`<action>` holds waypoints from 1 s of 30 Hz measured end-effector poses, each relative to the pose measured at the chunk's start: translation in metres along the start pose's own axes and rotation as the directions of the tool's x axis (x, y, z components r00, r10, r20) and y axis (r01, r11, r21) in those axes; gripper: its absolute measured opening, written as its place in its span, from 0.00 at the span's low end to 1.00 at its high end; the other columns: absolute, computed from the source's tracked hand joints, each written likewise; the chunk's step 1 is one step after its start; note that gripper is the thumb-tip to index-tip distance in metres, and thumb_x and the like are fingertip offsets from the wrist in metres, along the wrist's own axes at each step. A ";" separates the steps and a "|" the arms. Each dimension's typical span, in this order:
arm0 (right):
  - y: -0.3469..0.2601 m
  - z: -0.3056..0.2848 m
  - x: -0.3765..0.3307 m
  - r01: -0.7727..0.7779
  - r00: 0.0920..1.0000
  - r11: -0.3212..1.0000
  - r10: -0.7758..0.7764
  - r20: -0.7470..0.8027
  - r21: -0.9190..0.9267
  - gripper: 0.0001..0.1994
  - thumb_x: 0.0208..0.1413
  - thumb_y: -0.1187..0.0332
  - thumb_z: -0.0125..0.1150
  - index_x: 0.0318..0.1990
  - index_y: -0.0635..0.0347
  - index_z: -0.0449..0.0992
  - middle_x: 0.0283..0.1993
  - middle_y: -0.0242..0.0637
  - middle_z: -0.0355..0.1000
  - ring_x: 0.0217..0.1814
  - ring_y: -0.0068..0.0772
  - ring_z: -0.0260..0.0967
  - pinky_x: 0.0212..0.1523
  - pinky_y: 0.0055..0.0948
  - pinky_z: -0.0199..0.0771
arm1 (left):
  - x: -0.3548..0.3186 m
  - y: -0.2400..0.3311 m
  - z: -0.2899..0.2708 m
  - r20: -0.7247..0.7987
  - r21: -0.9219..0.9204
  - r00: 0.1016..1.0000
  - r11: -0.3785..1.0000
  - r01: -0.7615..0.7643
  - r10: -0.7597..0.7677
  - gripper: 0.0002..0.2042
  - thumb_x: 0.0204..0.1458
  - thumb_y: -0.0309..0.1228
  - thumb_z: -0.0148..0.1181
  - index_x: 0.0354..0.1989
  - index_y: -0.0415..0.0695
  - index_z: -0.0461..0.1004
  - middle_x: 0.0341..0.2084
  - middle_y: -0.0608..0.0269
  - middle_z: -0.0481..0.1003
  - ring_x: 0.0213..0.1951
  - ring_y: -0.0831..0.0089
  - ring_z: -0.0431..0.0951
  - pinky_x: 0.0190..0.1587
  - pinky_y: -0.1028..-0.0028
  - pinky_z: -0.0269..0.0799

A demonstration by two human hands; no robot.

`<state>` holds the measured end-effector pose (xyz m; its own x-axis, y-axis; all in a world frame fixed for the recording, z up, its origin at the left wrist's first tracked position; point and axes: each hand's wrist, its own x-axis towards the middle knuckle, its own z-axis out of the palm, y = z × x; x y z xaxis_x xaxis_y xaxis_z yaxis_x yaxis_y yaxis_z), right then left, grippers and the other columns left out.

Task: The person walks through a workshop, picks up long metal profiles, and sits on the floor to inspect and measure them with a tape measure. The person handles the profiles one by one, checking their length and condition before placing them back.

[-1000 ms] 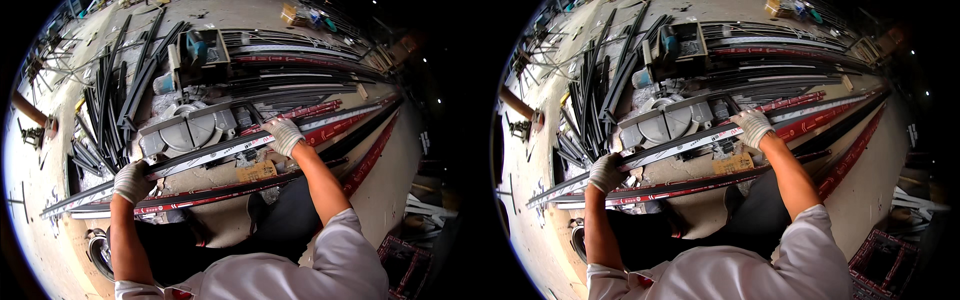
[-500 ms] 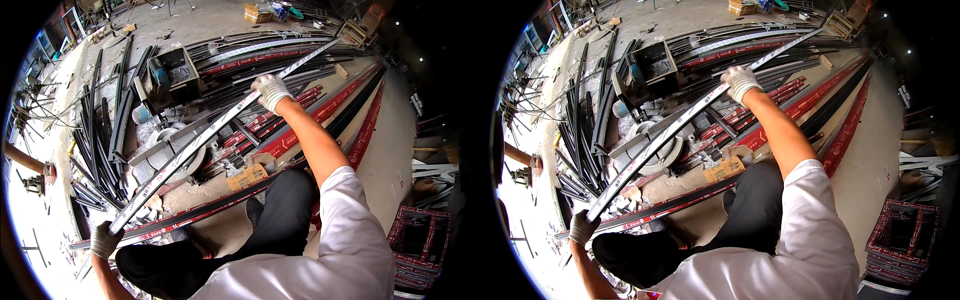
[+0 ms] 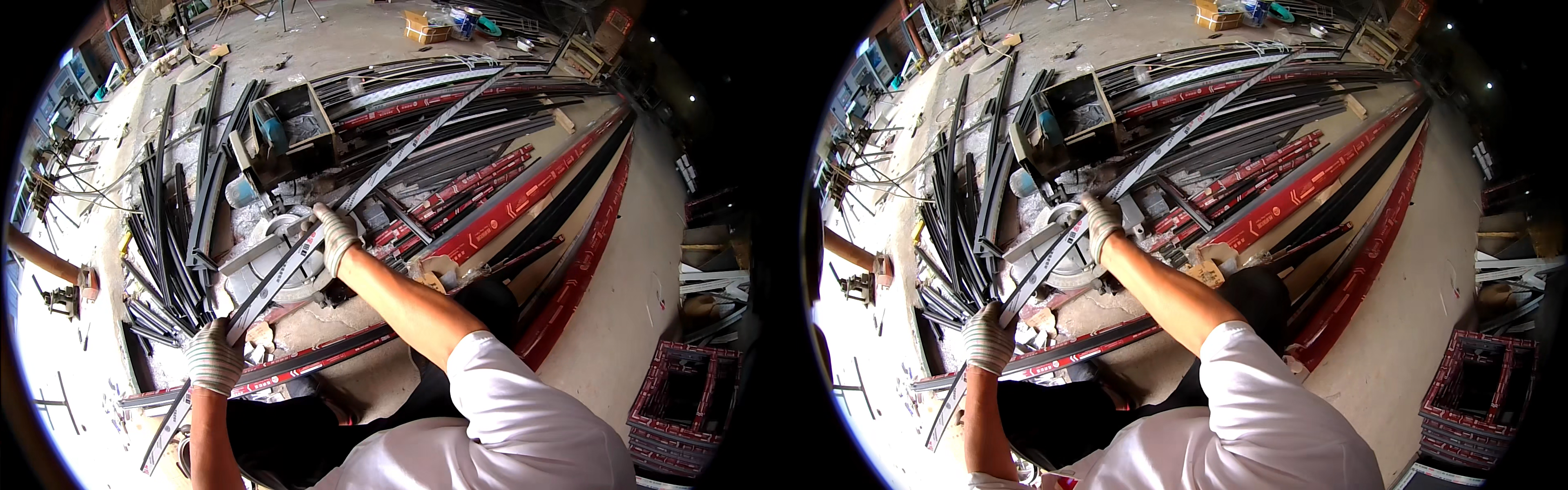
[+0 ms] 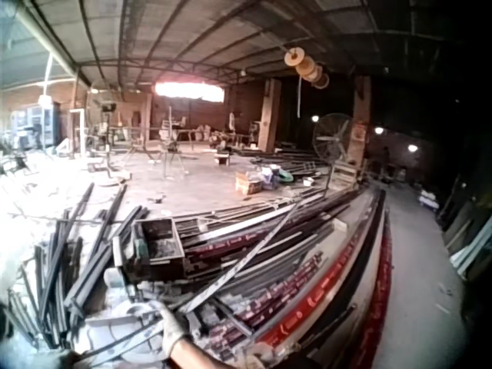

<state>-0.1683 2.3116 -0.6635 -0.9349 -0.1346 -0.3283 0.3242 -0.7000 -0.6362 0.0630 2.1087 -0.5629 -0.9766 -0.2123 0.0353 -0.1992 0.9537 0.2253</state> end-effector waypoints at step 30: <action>-0.072 -0.053 0.019 -0.015 0.987 0.992 0.034 -0.154 0.123 0.08 0.60 0.66 0.60 0.32 0.58 0.71 0.25 0.38 0.73 0.25 0.36 0.72 0.33 0.35 0.78 | 0.036 0.092 0.015 0.113 0.144 0.993 0.989 -0.035 0.019 0.19 0.49 0.44 0.68 0.38 0.40 0.74 0.32 0.47 0.79 0.35 0.49 0.80 0.41 0.56 0.76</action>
<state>-0.2019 2.3964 -0.6611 -0.8901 -0.0484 -0.4531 0.3177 -0.7787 -0.5410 0.0084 2.1922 -0.5557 -0.9830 -0.1692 -0.0707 -0.1747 0.9813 0.0810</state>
